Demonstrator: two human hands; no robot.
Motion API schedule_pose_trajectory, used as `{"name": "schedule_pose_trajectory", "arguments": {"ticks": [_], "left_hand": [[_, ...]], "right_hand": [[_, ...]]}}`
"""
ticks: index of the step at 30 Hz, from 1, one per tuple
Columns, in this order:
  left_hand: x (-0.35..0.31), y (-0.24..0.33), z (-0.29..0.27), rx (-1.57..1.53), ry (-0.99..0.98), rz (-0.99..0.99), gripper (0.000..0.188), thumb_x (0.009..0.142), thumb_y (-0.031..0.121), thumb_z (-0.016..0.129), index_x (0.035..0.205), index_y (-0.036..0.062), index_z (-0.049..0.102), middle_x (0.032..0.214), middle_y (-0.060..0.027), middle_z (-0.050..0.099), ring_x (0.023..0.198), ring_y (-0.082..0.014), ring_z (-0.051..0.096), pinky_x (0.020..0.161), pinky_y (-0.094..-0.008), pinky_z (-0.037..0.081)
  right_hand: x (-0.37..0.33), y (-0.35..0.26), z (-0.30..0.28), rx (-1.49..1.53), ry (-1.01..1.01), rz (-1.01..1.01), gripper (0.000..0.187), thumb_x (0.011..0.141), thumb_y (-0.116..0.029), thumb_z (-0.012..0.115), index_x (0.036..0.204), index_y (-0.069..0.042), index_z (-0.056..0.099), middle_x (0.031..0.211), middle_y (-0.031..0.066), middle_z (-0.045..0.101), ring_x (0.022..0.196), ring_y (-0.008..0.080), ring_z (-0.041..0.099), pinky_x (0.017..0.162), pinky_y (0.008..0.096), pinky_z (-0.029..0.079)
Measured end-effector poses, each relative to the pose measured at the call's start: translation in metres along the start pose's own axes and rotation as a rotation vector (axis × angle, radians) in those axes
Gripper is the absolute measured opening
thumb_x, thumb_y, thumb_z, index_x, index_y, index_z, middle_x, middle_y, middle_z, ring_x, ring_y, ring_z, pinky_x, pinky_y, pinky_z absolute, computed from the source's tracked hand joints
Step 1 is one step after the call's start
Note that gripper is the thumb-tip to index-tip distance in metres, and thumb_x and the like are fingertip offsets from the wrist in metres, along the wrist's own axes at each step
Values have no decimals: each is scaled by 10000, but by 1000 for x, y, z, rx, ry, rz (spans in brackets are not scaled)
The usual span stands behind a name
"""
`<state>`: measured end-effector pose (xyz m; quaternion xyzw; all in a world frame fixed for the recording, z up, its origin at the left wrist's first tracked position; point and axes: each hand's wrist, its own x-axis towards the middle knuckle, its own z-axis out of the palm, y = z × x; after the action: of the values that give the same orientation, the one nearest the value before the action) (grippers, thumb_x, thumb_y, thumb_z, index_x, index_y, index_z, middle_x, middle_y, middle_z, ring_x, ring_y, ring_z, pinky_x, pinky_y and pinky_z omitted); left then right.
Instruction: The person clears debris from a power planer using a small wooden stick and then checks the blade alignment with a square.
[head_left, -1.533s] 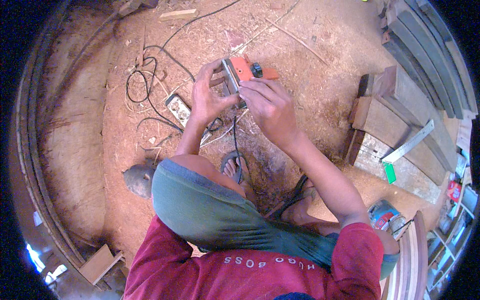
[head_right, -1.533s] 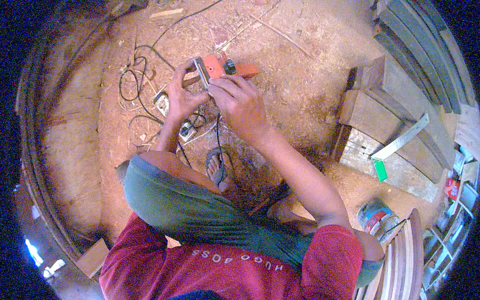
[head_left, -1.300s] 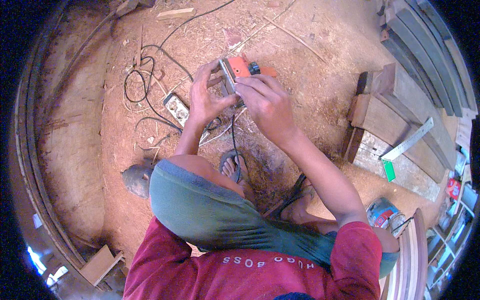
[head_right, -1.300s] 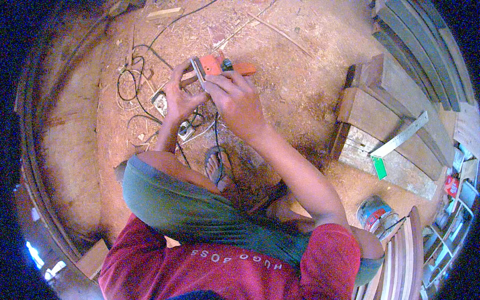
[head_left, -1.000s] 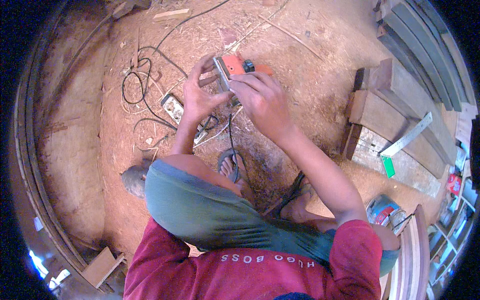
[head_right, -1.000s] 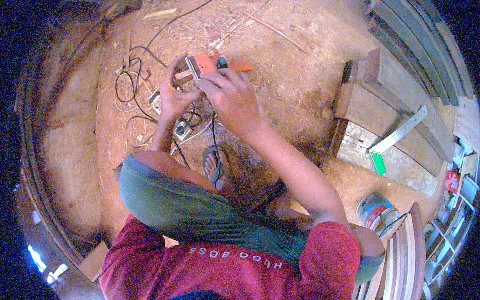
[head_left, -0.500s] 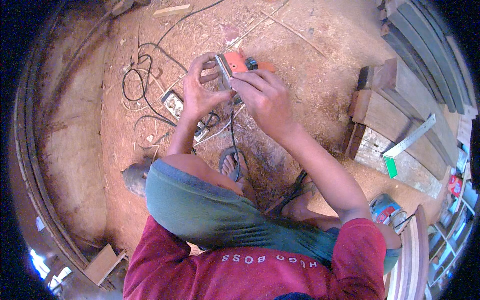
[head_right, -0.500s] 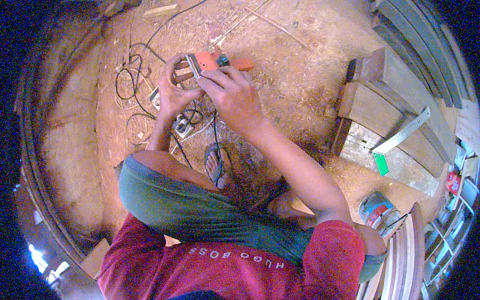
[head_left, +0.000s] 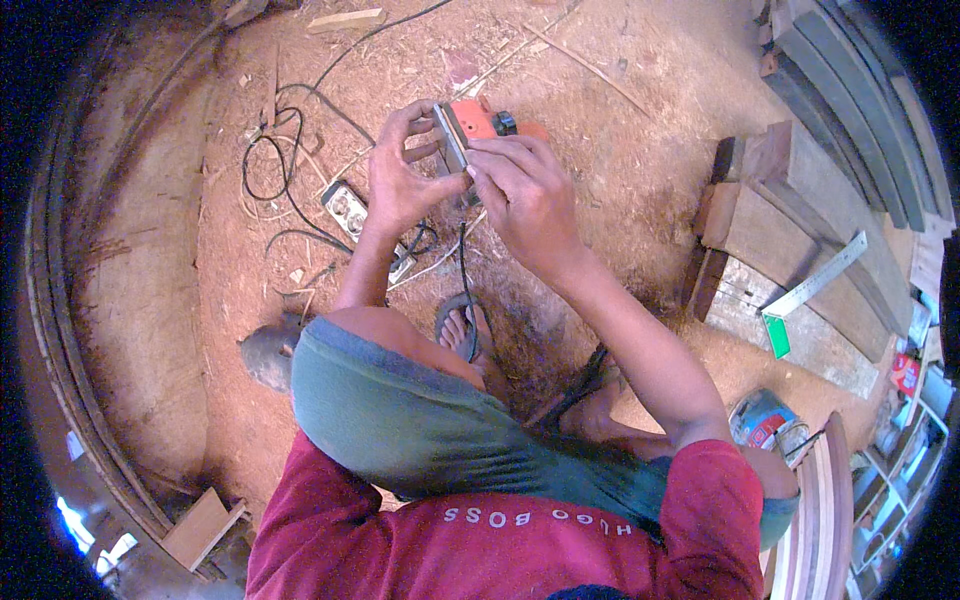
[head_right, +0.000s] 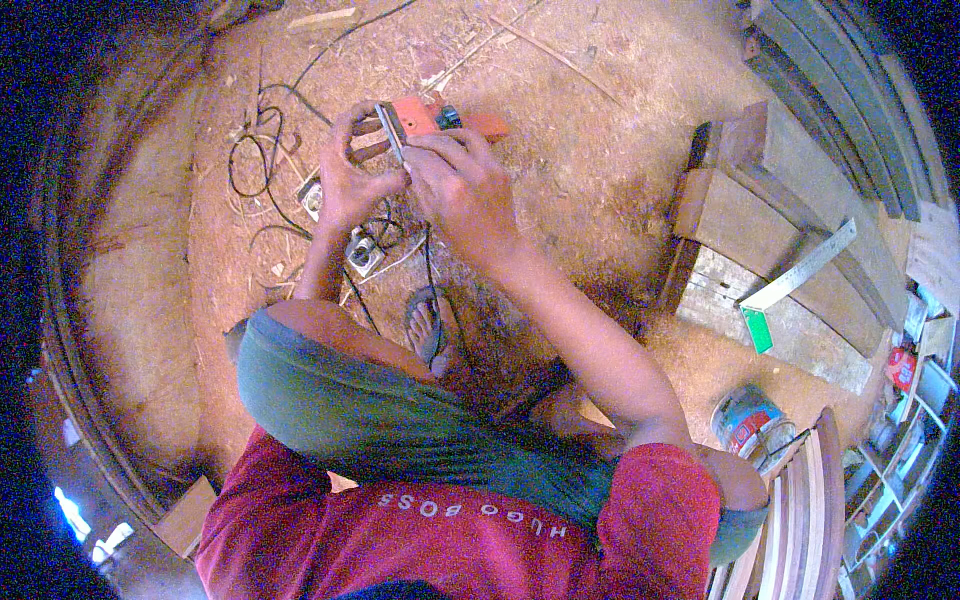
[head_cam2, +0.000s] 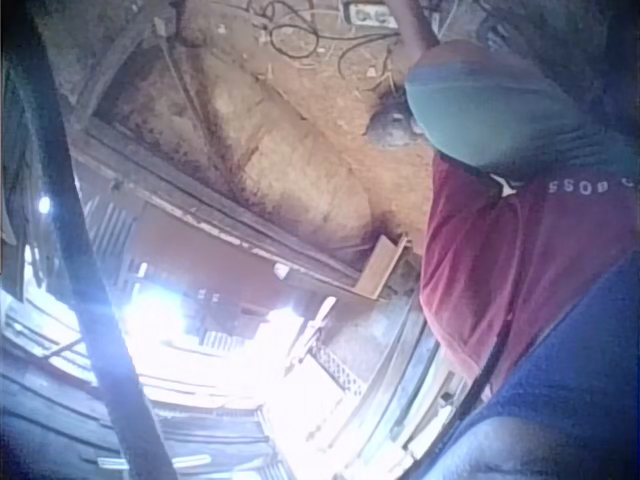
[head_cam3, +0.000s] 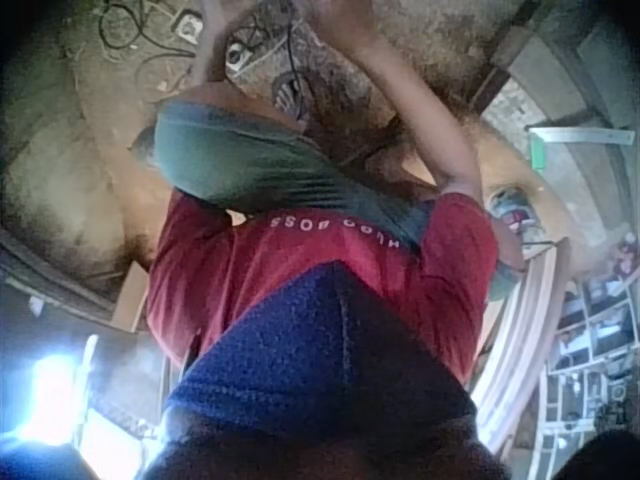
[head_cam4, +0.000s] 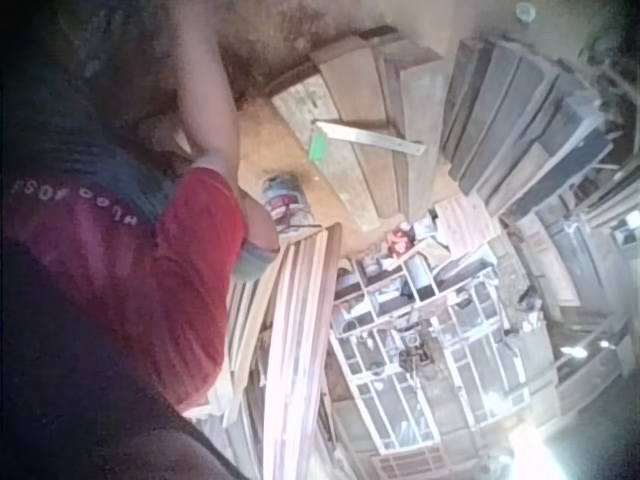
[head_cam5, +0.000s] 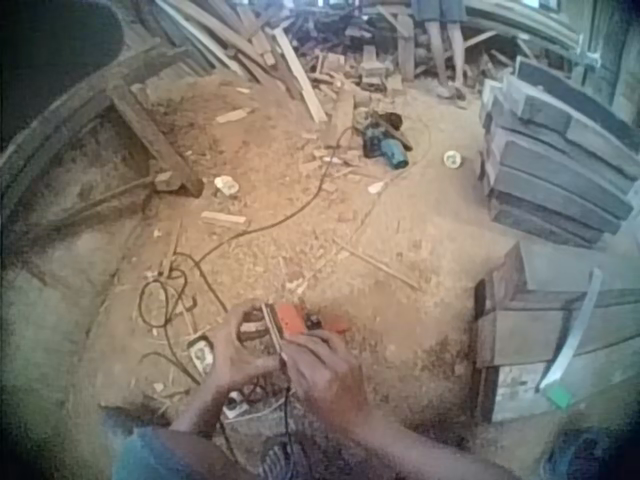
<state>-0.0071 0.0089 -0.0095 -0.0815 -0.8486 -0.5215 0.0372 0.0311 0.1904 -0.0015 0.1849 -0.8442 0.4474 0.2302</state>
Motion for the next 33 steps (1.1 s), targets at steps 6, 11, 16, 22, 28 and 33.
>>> {"name": "schedule_pose_trajectory", "arguments": {"ticks": [6, 11, 16, 22, 28, 33], "left_hand": [[-1, 0, -2, 20, 3, 16, 866, 564, 95, 891, 1343, 31, 517, 1290, -122, 559, 1175, -264, 610, 933, -417, 595], [-1, -1, -2, -8, 0, 26, 870, 560, 99, 890, 1348, 53, 524, 1290, -120, 560, 1175, -269, 612, 937, -420, 593], [-3, -1, -2, -2, 3, 15, 884, 558, 123, 916, 1345, 51, 521, 1317, -125, 541, 1167, -273, 620, 950, -426, 586], [-6, 8, -1, 45, -15, 22, 931, 569, 194, 956, 1359, 33, 490, 1338, -130, 525, 1195, -286, 602, 964, -464, 572], [-10, 2, -2, 38, -33, 61, 944, 601, 258, 961, 1375, 35, 469, 1382, -150, 478, 1206, -313, 590, 975, -471, 561], [-14, -6, -3, -41, -25, 95, 914, 644, 303, 937, 1383, 39, 469, 1357, -158, 498, 1196, -314, 594, 958, -466, 566]], "right_hand": [[4, -4, -4, -15, -43, -3, 149, 821, -49, 720, 966, -26, 739, 1005, 106, 721, 978, 312, 656, 885, 418, 532], [2, -5, -1, -11, -34, 24, 147, 834, -82, 716, 971, -38, 743, 1008, 107, 721, 979, 307, 655, 875, 409, 533], [20, 13, -15, 91, -152, -28, 173, 851, -159, 702, 975, -46, 742, 981, 114, 718, 967, 308, 659, 836, 409, 546], [40, 25, -5, 275, -369, 346, 204, 879, -169, 717, 943, 22, 752, 844, 113, 720, 730, 149, 682, 672, 301, 543], [48, 15, -1, 346, -382, 547, 232, 847, -173, 745, 912, 50, 747, 768, 88, 707, 675, 117, 659, 588, 279, 528], [49, 17, -1, 498, -415, 670, 211, 849, -135, 746, 919, 64, 739, 784, 83, 709, 696, 116, 649, 625, 273, 526]]}}
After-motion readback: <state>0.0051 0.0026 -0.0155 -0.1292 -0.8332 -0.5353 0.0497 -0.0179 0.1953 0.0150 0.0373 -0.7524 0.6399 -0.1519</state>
